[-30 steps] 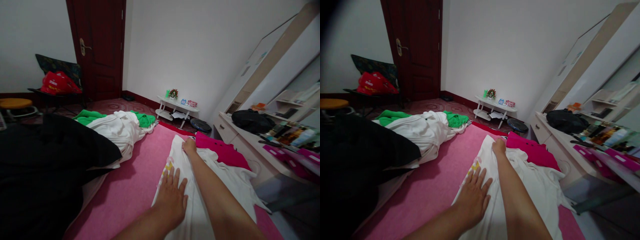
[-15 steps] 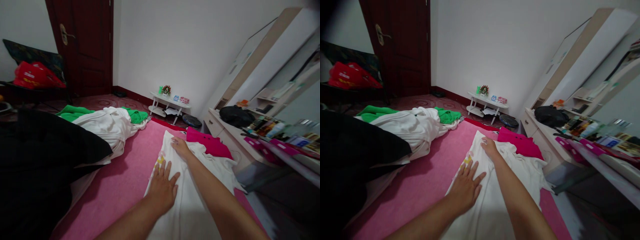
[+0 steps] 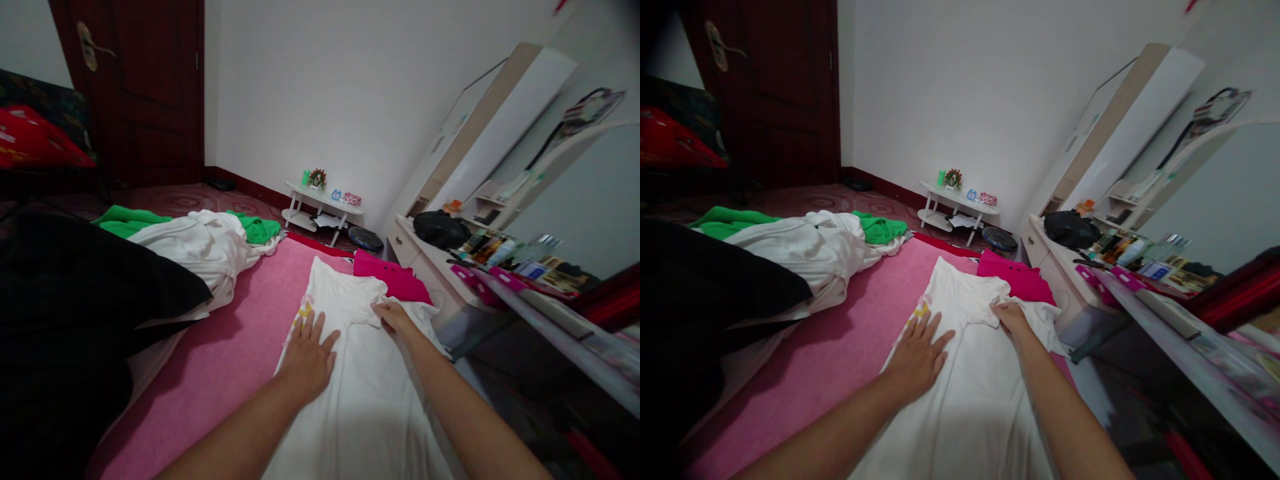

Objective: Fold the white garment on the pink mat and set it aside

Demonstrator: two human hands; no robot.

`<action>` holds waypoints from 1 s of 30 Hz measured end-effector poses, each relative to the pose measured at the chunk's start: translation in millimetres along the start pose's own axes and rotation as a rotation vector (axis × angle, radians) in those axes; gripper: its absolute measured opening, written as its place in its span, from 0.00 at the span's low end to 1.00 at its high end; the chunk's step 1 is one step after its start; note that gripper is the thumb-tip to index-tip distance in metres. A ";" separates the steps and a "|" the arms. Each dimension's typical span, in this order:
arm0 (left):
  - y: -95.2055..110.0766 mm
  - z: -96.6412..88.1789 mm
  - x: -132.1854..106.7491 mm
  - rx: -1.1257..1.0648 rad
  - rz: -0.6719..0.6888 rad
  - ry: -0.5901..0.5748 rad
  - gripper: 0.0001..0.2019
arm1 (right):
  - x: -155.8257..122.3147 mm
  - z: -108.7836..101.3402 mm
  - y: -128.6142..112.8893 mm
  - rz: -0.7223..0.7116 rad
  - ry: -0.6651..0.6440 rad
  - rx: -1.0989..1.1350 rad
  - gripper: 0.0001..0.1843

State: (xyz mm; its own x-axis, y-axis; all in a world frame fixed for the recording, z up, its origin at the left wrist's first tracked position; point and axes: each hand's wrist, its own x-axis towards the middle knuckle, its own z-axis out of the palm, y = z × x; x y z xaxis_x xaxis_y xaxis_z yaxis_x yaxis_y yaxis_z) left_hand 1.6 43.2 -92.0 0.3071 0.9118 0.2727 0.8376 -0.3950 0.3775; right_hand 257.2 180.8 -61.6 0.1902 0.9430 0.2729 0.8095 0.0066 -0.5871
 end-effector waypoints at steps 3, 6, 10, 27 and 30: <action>0.5 -2.8 -1.4 0.004 0.005 0.003 0.23 | -7.2 10.4 -18.1 -0.074 -0.021 -0.019 0.09; 0.5 -3.1 -1.5 0.007 0.010 0.000 0.23 | -26.9 15.9 -43.3 -0.259 -0.009 -0.027 0.06; 0.2 -0.9 -0.2 0.013 0.013 0.016 0.23 | -66.6 17.7 -71.5 -0.949 -0.285 -0.133 0.17; 0.1 1.5 -0.4 0.007 0.005 0.020 0.22 | -71.3 19.8 -33.0 -0.359 0.052 -0.320 0.18; 0.5 1.3 -0.5 0.004 0.003 0.019 0.22 | -58.6 16.9 -17.4 -0.163 0.024 -0.179 0.26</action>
State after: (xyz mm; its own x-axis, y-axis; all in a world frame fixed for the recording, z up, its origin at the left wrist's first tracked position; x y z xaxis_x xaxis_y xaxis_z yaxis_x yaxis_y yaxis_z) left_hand 2.5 42.8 -93.0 0.3011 0.9083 0.2903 0.8385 -0.3972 0.3730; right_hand 222.5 131.0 -80.2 0.0606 0.9262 0.3722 0.9158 0.0967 -0.3898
